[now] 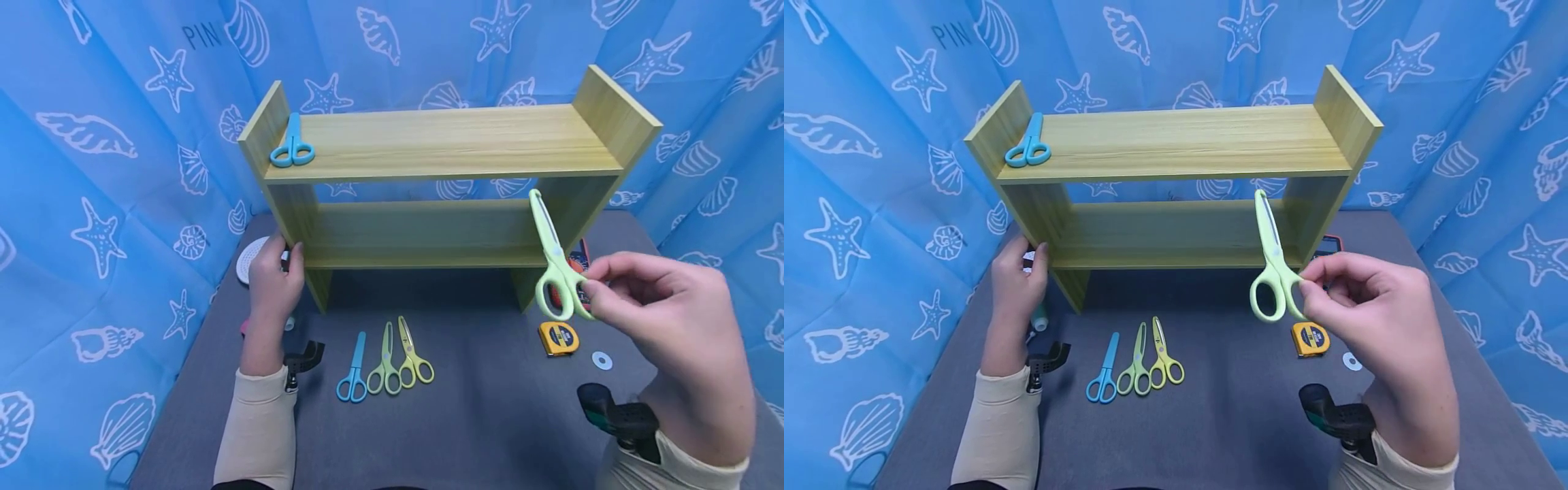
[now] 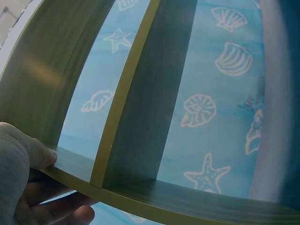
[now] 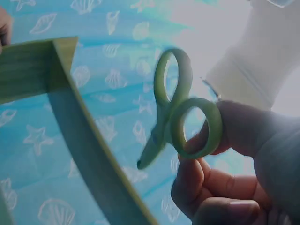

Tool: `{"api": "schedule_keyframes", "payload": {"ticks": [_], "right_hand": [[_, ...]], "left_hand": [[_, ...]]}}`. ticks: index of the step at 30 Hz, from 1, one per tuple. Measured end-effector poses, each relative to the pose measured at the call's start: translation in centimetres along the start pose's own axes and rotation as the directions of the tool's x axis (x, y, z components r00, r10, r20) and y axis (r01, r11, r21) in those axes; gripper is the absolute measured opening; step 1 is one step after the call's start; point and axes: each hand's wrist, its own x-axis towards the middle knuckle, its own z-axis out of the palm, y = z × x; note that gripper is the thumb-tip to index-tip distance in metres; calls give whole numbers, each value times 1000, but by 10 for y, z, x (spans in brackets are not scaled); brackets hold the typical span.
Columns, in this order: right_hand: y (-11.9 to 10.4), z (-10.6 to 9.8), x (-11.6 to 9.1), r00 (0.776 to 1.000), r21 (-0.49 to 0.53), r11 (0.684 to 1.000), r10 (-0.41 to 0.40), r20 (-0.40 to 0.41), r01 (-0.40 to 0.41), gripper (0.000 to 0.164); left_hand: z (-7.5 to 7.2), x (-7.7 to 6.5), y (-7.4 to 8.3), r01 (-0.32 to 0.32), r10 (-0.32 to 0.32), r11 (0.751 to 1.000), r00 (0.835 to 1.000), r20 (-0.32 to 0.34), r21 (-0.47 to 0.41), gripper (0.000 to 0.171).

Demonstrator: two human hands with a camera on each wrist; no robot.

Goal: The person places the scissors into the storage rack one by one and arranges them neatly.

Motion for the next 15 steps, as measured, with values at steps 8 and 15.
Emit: {"api": "schedule_keyframes", "payload": {"ticks": [8, 15], "right_hand": [[-40, 7, 39, 981, 38, 996, 92, -171, -87, 10], [-76, 21, 74, 977, 77, 996, 47, -208, -32, 12]], "left_hand": [[0, -1, -1, 3, -3, 1000, 1000, -8, -10, 21], [0, 0, -1, -7, 7, 1000, 1000, -25, 1, 17]]}}
